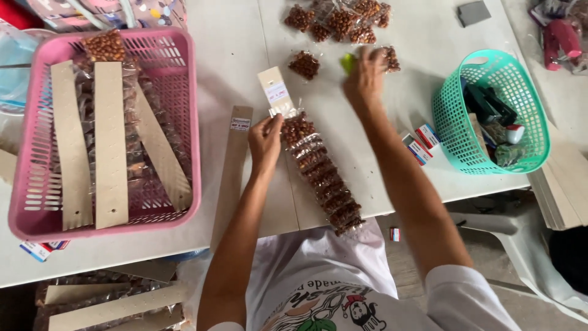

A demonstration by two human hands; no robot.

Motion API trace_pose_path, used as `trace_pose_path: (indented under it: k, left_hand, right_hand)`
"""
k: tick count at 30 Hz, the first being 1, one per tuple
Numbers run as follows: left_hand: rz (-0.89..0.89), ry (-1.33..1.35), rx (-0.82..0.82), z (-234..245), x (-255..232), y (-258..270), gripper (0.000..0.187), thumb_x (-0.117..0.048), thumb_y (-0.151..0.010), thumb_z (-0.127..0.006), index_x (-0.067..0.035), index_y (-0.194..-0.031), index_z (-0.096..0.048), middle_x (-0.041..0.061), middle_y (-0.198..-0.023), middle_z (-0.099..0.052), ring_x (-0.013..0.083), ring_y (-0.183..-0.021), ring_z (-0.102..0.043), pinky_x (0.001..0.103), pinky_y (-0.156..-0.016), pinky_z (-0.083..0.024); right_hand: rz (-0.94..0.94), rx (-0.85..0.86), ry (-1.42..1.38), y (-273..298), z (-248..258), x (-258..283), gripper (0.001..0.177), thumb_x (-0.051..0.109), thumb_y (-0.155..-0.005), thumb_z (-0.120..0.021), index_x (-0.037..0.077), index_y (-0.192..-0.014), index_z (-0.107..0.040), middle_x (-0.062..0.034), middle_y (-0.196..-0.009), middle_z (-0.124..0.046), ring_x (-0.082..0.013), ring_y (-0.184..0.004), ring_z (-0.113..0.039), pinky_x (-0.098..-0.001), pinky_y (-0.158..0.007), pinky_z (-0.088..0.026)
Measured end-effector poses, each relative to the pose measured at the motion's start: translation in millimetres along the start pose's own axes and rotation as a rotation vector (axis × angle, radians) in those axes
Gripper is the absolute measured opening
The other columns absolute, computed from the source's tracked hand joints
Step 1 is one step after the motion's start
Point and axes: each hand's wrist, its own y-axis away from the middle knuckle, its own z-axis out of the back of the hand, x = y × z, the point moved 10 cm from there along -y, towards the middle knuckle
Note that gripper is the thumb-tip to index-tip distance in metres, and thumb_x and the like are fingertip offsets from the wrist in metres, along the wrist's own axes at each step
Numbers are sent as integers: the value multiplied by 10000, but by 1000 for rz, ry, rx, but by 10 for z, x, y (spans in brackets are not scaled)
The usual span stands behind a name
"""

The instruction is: Stapling cardboard labels onto small plastic bags containing nuts for packaging.

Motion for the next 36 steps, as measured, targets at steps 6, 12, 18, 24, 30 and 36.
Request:
trace_pose_path:
  k: [6,12,18,24,30,36]
  left_hand:
    - [-35,95,-48,30,183,-166,313,-264,-950,-637,-22,-1112,-750,110,-1003,-794,210,-932,-755,311,-829,-619]
    - [26,257,16,-32,90,-197,126,-139,-857,-638,-79,-886,-744,25,-846,-728,137,-820,-619,266,-729,-430]
    - [226,520,128,-153,505,-356,351,-454,-820,-609,-213,-1041,-737,7,-856,-756,145,-800,-751,251,-747,-567]
    - [-73,210,28,-14,-217,-117,247,-311,-962,-734,-81,-889,-785,55,-849,-739,166,-934,-663,406,-912,-544]
    - [-269,134,-20,-19,-404,-25,437,-286,-1001,-666,-180,-611,-501,-84,-563,-353,82,-540,-273,266,-570,-299]
    - [-316,-2,12,-188,-589,118,182,-186,-998,-649,-64,-1065,-766,25,-792,-758,83,-538,-569,237,-500,-545]
  right_hand:
    - [58,18,399,101,479,-400,336,16,-828,-723,-4,-1148,-624,-184,-1088,-562,-391,-957,-550,-530,-617,-544]
    - [-246,353,-740,59,659,341,217,67,-929,-830,117,-983,-626,-2,-890,-689,-68,-727,-587,-224,-610,-505]
    - [-253,673,-990,228,231,1261,238,13,-725,-906,30,-900,-745,-94,-696,-689,-153,-595,-681,-282,-549,-598]
    - [-271,736,-880,281,61,1176,486,153,-726,-980,-11,-1069,-676,-173,-807,-724,-182,-664,-709,-310,-588,-607]
    - [-527,601,-826,137,233,1157,105,42,-1025,-578,29,-1087,-662,-89,-849,-695,-160,-560,-625,-296,-382,-515]
    - [-862,171,-1016,103,202,1172,699,775,-683,-544,106,-872,-627,-7,-699,-596,-146,-567,-570,-354,-599,-505]
